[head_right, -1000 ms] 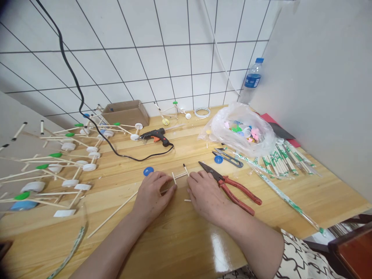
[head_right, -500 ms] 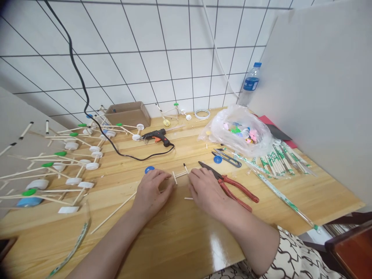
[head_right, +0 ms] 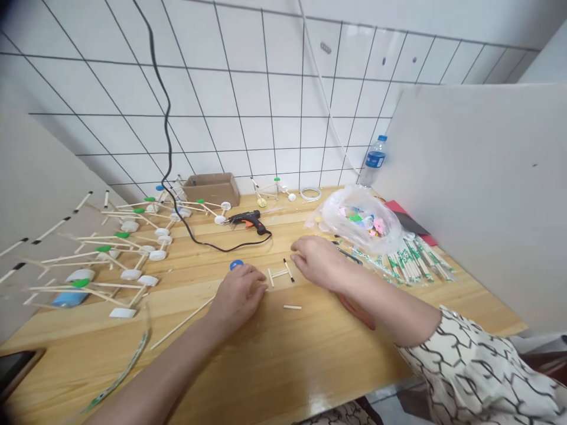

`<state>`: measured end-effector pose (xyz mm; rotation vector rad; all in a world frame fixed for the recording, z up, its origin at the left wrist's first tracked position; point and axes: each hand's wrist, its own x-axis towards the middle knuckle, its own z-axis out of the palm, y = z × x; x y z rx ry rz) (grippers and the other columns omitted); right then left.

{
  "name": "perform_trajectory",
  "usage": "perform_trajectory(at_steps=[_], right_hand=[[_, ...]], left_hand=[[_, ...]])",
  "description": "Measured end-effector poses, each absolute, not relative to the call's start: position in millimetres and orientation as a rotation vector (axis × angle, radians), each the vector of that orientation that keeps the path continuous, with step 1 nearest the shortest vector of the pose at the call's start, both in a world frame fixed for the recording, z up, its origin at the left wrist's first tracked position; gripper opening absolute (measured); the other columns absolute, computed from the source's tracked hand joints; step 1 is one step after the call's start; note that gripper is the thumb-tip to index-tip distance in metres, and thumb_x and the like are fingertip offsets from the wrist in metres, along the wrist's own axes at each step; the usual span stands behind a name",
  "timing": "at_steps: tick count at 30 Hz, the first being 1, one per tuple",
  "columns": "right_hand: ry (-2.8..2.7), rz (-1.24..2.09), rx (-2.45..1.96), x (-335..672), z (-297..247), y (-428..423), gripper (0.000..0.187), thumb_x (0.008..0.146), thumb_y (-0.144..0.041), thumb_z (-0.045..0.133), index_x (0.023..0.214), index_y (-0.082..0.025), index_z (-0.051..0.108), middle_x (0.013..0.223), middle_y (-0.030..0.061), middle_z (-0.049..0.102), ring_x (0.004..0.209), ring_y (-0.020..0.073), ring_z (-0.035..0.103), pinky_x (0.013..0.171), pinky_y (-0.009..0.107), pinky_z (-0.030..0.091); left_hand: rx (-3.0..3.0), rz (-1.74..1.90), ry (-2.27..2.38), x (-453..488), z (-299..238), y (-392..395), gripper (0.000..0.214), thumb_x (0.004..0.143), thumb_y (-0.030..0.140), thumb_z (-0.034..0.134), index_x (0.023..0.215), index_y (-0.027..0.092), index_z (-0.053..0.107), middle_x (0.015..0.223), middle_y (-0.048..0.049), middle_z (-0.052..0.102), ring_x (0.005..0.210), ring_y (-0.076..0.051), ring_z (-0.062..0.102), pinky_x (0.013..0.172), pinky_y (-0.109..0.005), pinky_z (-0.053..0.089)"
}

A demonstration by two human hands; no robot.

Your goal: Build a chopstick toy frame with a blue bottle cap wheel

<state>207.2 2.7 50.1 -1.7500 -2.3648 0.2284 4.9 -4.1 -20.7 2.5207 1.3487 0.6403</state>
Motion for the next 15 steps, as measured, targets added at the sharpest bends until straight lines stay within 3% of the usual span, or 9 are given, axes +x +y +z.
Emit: perform_trajectory(at_steps=[5,10,15], right_hand=[[-2.334,0.272,-1.943,184,41,78,0.025,0.085,-0.032,0.047,0.094,-0.017,0.065,0.092,0.0091,0.070,0.087,0.0232,0.063,0.070,0.030,0.043],[-2.308,0.282,-2.020,144,31,137,0.032,0.084,-0.037,0.051,0.096,-0.011,0.065,0.101,0.0159,0.067,0.093,0.0261,0.062,0.068,0.029,0.045],[-2.315,0.414,-2.071,113,19,164,0.034,0.084,-0.042,0.055,0.099,-0.012,0.063,0.097,0.0112,0.067,0.088,0.0196,0.063,0.073,0.030,0.048]], left_hand=[[2.502,0.724,1.330,9,-27,-5,0.018,0.077,0.011,0.047,0.075,0.017,0.064,0.082,-0.0078,0.062,0.081,-0.022,0.055,0.074,-0.037,0.044],[2.474,0.894,1.320,8,-38,1,0.019,0.079,0.010,0.045,0.074,0.017,0.063,0.081,-0.0078,0.061,0.080,-0.021,0.054,0.072,-0.035,0.044],[2.534,1.042,1.253,4,-44,2,0.021,0.080,0.009,0.042,0.076,0.016,0.062,0.078,-0.0076,0.060,0.075,-0.020,0.053,0.068,-0.034,0.044]])
